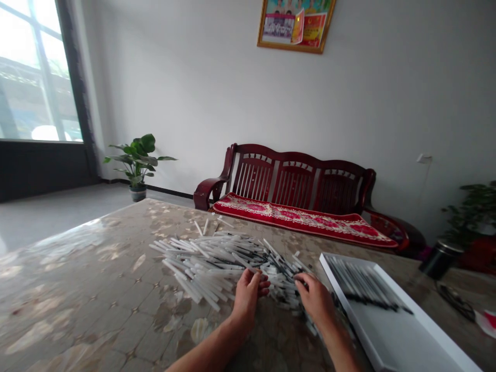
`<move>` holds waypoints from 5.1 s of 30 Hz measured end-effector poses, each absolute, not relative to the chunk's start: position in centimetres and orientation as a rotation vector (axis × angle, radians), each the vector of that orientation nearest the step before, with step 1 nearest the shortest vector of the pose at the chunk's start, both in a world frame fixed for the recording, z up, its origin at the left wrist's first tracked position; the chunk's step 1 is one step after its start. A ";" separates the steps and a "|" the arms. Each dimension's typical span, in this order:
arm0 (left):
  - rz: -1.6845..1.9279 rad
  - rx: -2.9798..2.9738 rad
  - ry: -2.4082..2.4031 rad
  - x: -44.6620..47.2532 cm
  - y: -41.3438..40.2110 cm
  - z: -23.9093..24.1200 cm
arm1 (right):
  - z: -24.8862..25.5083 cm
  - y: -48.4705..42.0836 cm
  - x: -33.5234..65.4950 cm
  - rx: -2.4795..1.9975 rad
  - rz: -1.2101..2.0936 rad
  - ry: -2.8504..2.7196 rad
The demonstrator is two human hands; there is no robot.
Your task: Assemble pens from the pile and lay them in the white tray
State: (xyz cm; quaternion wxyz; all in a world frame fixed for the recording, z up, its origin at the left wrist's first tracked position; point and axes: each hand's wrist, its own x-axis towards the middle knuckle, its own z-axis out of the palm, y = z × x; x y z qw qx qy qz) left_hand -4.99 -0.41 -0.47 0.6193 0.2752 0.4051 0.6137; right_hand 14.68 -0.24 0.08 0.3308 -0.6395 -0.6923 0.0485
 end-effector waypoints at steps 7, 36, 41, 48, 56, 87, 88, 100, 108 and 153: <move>1.380 0.660 0.967 -5.2 -0.1 -0.7 | -0.1 -1.0 13.9 -1.775 -0.121 -1.955; 1.376 0.610 0.919 -4.7 0.1 -0.8 | -0.4 -1.1 15.1 -1.868 -0.359 -1.875; 1.367 0.611 0.922 -4.7 -0.1 -0.7 | -0.3 -0.9 15.4 -1.898 -0.398 -1.894; 1.361 0.634 0.935 -4.7 -0.1 -0.7 | 0.2 -0.8 17.0 -2.149 -0.363 -1.816; 1.362 0.642 0.952 -4.8 -0.2 -0.5 | 0.4 -1.1 17.0 -2.240 -0.291 -1.889; 1.403 0.526 0.851 -5.5 0.5 -0.4 | 1.6 -2.2 16.5 -2.083 -0.342 -1.868; 1.405 0.508 0.838 -5.6 0.6 -0.4 | 1.7 -2.1 16.4 -2.057 -0.347 -1.868; 1.415 0.348 0.772 -5.8 0.8 0.1 | 0.9 -2.1 12.9 -1.514 -0.026 -2.027; 1.372 0.517 0.751 -5.3 0.2 -0.4 | 1.1 -2.4 12.3 -1.523 -0.091 -2.052; 1.246 0.327 0.723 -5.1 0.2 0.1 | -1.0 -0.3 20.1 -2.002 -0.098 -1.708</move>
